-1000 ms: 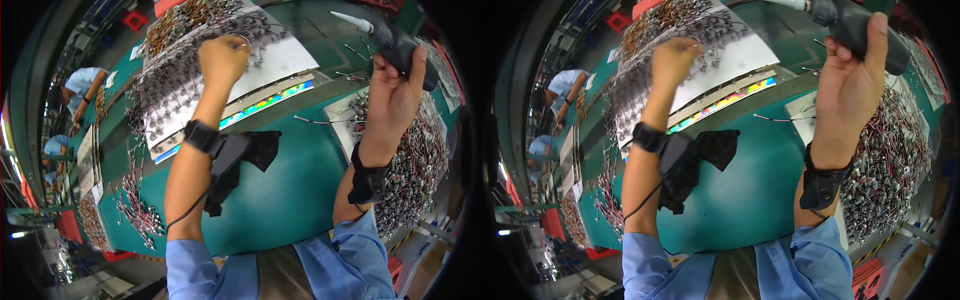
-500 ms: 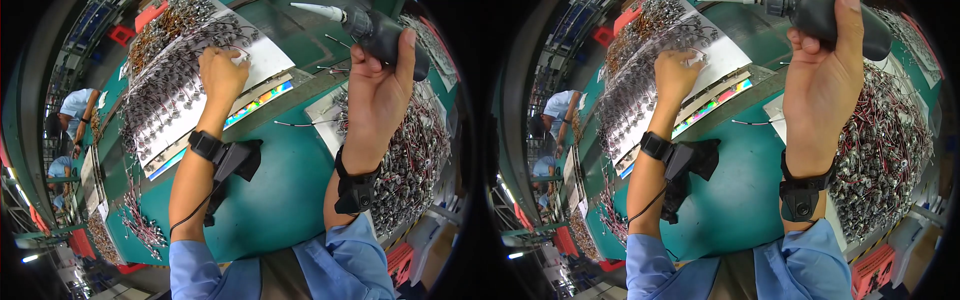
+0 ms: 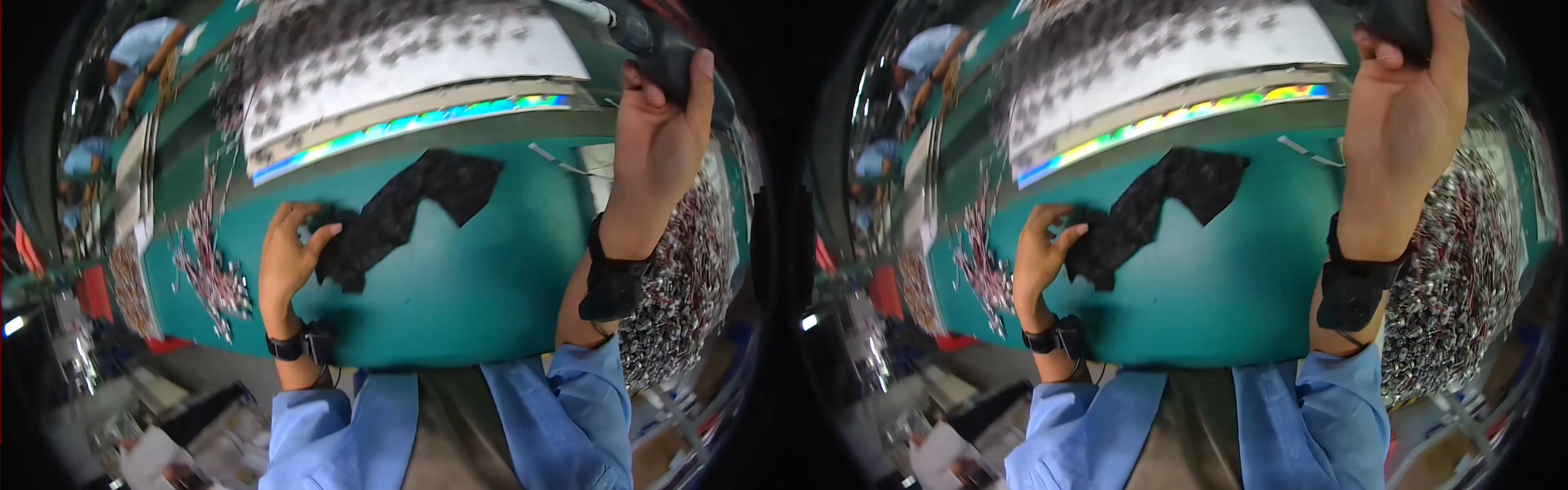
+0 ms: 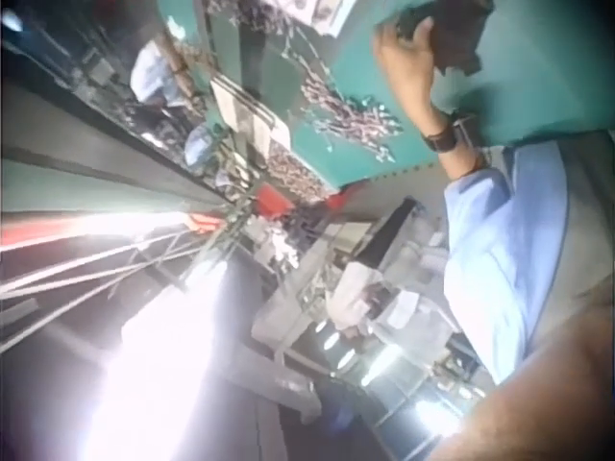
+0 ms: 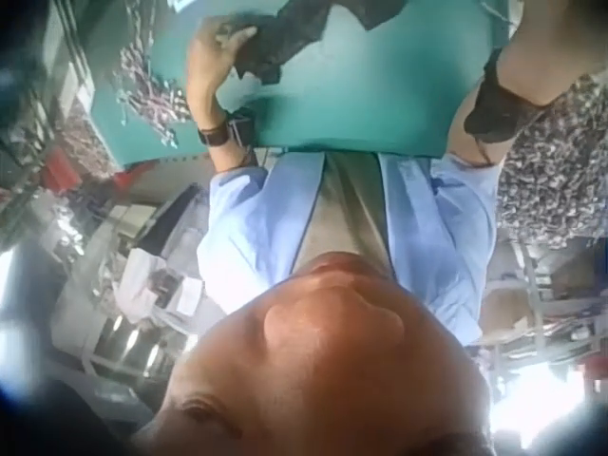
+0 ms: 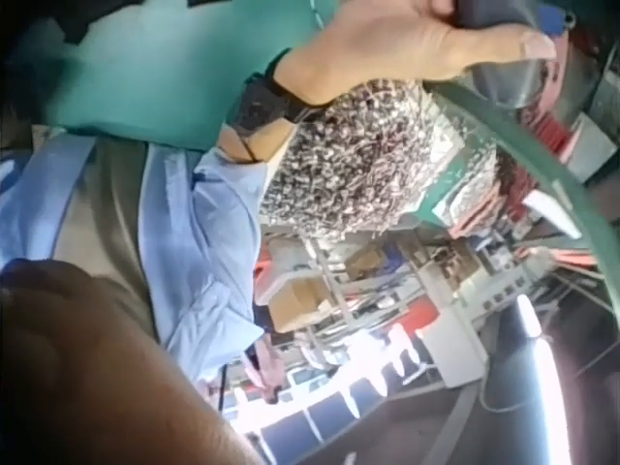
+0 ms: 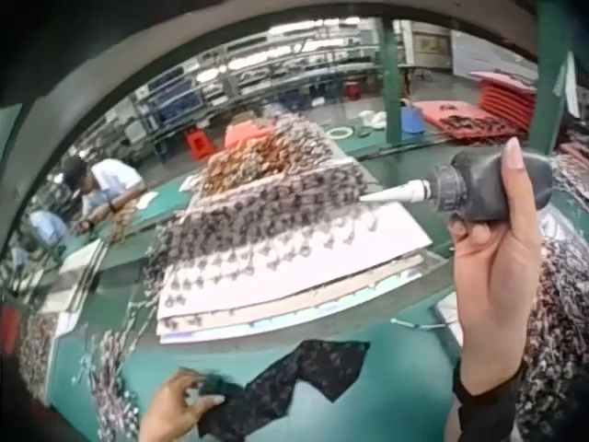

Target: The person picks up a wire assembly from a pile, applies glue to the connector using a squeeze bottle, and places the finished piece onto a tray, repeating this process while occasionally using a cloth to wipe the bottle tip.

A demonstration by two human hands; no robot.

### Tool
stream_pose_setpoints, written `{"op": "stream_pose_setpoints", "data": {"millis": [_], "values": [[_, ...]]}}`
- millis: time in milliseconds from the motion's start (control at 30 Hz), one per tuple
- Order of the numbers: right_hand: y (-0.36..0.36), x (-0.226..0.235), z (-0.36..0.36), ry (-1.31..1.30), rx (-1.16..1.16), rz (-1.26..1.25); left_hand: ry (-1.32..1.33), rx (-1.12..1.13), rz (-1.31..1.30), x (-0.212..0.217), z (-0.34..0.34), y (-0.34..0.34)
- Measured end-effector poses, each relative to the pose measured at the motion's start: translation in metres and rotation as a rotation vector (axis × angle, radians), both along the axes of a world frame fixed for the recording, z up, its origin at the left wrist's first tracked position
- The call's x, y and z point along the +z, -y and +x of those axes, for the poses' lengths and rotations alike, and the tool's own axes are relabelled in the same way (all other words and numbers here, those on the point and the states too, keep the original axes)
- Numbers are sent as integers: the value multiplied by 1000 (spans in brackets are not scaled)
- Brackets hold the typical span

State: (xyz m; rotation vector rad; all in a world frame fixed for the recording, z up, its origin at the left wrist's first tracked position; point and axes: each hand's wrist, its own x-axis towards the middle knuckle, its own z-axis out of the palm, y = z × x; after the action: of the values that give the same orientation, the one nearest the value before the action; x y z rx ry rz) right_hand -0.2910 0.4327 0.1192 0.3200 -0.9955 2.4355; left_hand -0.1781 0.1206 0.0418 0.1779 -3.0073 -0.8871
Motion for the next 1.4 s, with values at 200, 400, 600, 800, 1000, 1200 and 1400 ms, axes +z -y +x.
{"op": "stream_pose_setpoints", "data": {"millis": [200,400,600,800,1000,1200,1400], "values": [[109,-48,6,291,199,182,-57,74,189,-32,13,23],[159,-90,40,518,453,462,-1,227,494,-53,20,22],[159,-116,41,544,486,434,58,318,861,-50,23,25],[160,-125,46,599,504,425,121,345,1196,-51,24,28],[159,-133,47,620,520,405,198,396,1550,-49,22,28],[157,-134,46,602,516,415,235,320,1619,-48,22,35],[158,-134,48,588,504,416,153,232,1595,-46,25,27]]}}
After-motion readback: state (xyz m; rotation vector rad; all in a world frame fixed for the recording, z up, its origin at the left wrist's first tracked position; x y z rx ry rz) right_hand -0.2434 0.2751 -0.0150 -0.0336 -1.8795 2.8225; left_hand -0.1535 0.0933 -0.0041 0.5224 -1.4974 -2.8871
